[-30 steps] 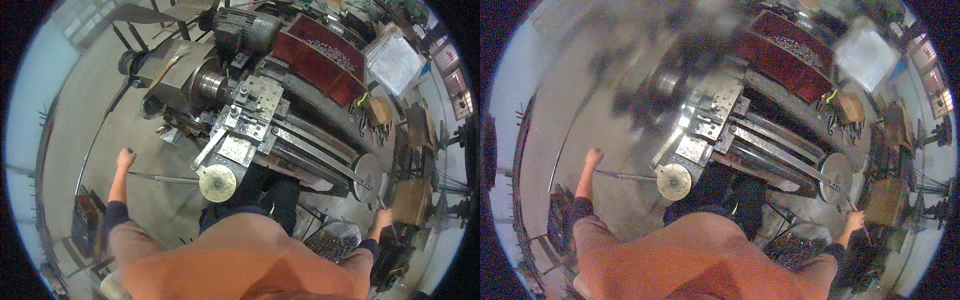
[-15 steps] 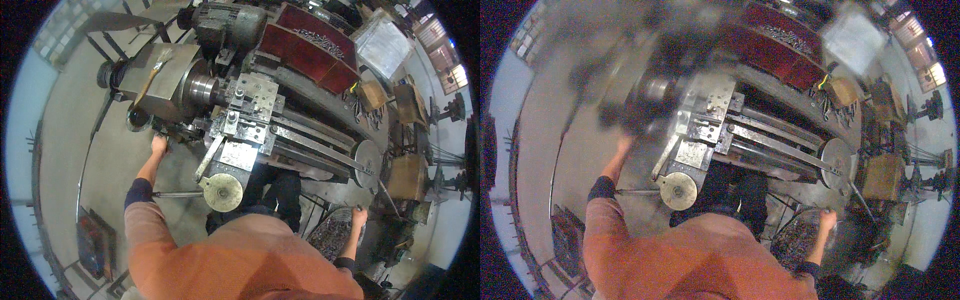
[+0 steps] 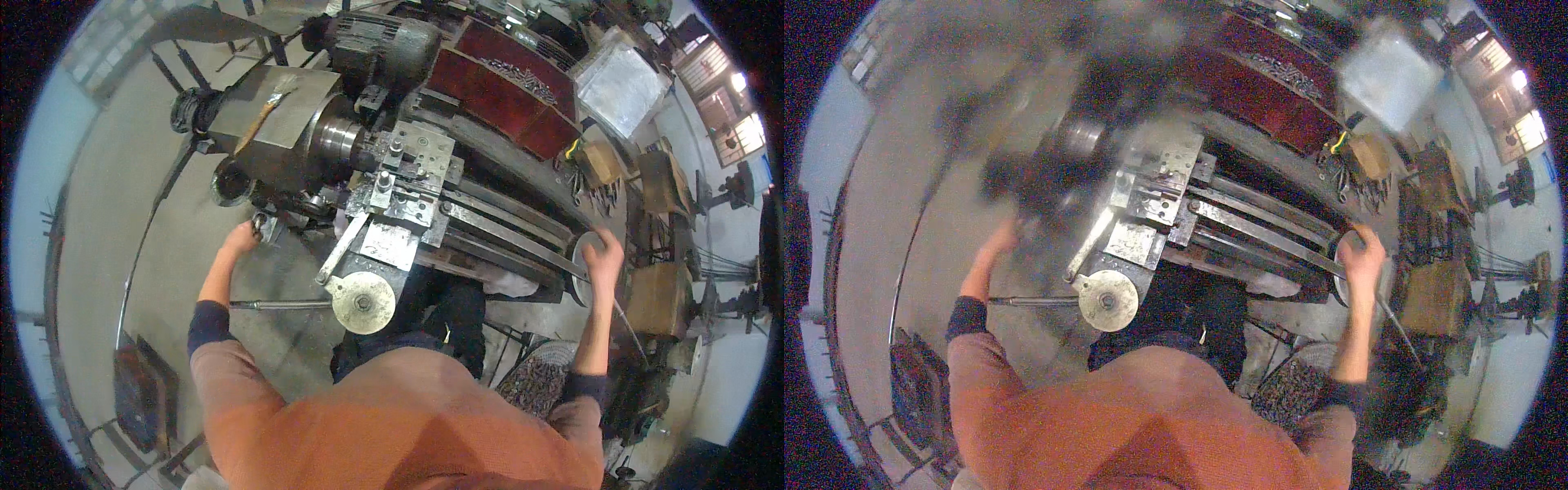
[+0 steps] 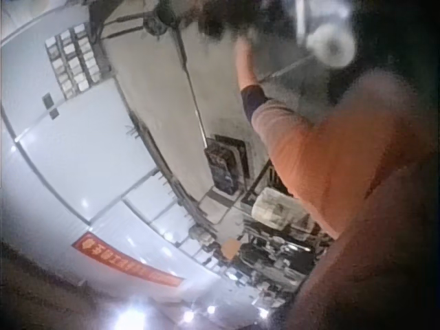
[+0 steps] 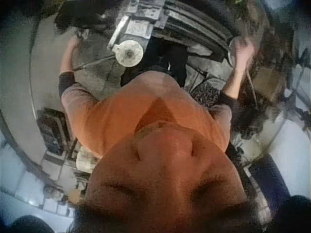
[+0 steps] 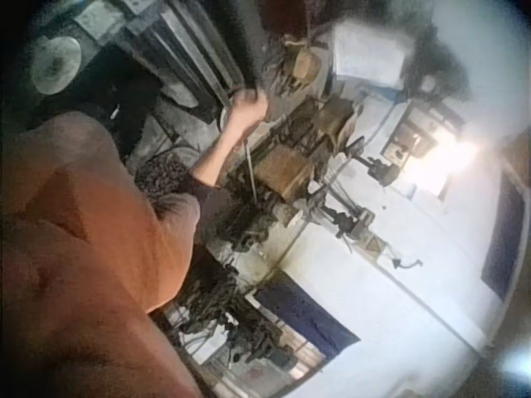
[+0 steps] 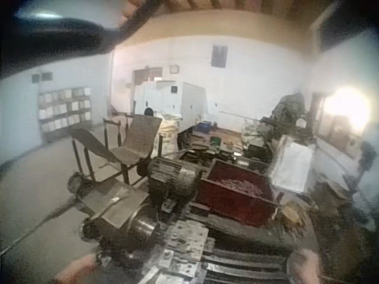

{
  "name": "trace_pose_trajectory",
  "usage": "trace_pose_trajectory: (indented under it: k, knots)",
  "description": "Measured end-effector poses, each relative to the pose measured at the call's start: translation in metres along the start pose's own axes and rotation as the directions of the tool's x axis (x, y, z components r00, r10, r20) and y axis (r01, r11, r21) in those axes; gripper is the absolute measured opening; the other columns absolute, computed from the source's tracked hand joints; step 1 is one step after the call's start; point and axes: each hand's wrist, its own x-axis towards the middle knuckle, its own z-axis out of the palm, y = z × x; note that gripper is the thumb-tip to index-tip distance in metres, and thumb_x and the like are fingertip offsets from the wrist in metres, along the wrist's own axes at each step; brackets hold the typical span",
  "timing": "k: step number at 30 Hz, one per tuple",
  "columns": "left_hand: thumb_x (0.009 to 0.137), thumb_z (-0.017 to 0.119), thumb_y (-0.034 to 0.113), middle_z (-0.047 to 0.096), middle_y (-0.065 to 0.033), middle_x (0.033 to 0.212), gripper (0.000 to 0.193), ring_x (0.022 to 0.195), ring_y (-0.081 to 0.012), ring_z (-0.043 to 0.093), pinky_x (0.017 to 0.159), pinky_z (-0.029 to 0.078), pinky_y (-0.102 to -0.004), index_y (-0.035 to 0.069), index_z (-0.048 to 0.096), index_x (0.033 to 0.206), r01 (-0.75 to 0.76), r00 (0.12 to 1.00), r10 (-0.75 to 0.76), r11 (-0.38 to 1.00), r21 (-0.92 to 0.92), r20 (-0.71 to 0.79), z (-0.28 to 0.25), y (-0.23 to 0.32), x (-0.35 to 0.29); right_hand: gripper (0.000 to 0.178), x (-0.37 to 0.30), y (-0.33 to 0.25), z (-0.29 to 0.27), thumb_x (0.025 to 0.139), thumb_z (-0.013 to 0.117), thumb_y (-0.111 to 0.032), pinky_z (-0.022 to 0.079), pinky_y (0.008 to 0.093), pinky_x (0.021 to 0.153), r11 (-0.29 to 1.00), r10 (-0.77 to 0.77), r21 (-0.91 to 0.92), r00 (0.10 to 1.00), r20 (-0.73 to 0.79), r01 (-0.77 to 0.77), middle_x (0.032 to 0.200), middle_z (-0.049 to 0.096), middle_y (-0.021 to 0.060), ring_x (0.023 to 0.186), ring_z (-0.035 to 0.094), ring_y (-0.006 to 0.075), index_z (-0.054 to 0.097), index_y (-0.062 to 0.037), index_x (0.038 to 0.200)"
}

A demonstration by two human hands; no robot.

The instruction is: The person operates a metal lathe, repeatedly loading small cylindrical metal parts into the chuck, engaging the machine, and removing the finished parts. The person handles the parts by hand and uses the lathe controls to shape them.

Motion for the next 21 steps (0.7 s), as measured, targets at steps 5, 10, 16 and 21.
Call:
trace_pose_trajectory:
  k: [5, 10, 16, 21]
  knots:
    - [0.079, 0.055, 0.029, 0.062, -0.0158, 0.089, 0.032, 0.081, -0.0306, 0.059, 0.07, 0.047, -0.038, 0.008, 0.058, 0.103, 0.108, 0.937, -0.117, 0.993, -0.045, -0.328, -0.171, 0.017, -0.069, 0.036, 0.08, -0.185, 0.062, 0.056, 0.063, -0.012, 0.045, 0.0339, 0.078, 0.768, -0.541, 0.425, 0.84, 0.03, 0.479, 0.089, 0.061, 0.013, 0.086, 0.057, 0.0288, 0.063, -0.0058, 0.092]
    - [0.082, 0.049, 0.037, 0.061, -0.0162, 0.092, 0.037, 0.087, -0.0324, 0.058, 0.074, 0.046, -0.0415, 0.009, 0.057, 0.105, 0.494, 0.746, -0.382, 0.866, 0.069, -0.546, -0.217, -0.116, -0.171, 0.031, 0.101, -0.317, 0.142, 0.055, 0.058, -0.022, 0.047, 0.0347, 0.072, 0.628, -0.778, 0.394, 0.546, 0.311, 0.671, 0.079, 0.062, 0.0172, 0.077, 0.06, 0.0297, 0.067, -0.0051, 0.079]
    - [0.076, 0.053, 0.049, 0.06, -0.0135, 0.078, 0.045, 0.077, -0.0332, 0.059, 0.067, 0.046, -0.0409, 0.007, 0.059, 0.092, 0.538, 0.676, -0.492, 0.838, -0.089, -0.548, -0.172, -0.006, -0.214, 0.026, 0.092, -0.338, 0.165, 0.053, 0.059, -0.021, 0.049, 0.0369, 0.068, 0.806, -0.585, 0.239, 0.665, 0.465, 0.542, 0.069, 0.06, 0.0204, 0.069, 0.061, 0.0332, 0.063, 0.0004, 0.066]
    - [0.075, 0.056, 0.048, 0.059, -0.0173, 0.069, 0.045, 0.069, -0.035, 0.059, 0.062, 0.045, -0.044, 0.003, 0.053, 0.074, 0.508, 0.685, -0.436, 0.86, -0.047, -0.583, -0.156, 0.067, -0.237, 0.024, 0.09, -0.339, 0.167, 0.054, 0.059, -0.019, 0.049, 0.0382, 0.069, 0.774, -0.624, 0.235, 0.641, 0.448, 0.589, 0.071, 0.061, 0.0204, 0.071, 0.061, 0.0336, 0.063, 0.0014, 0.066]
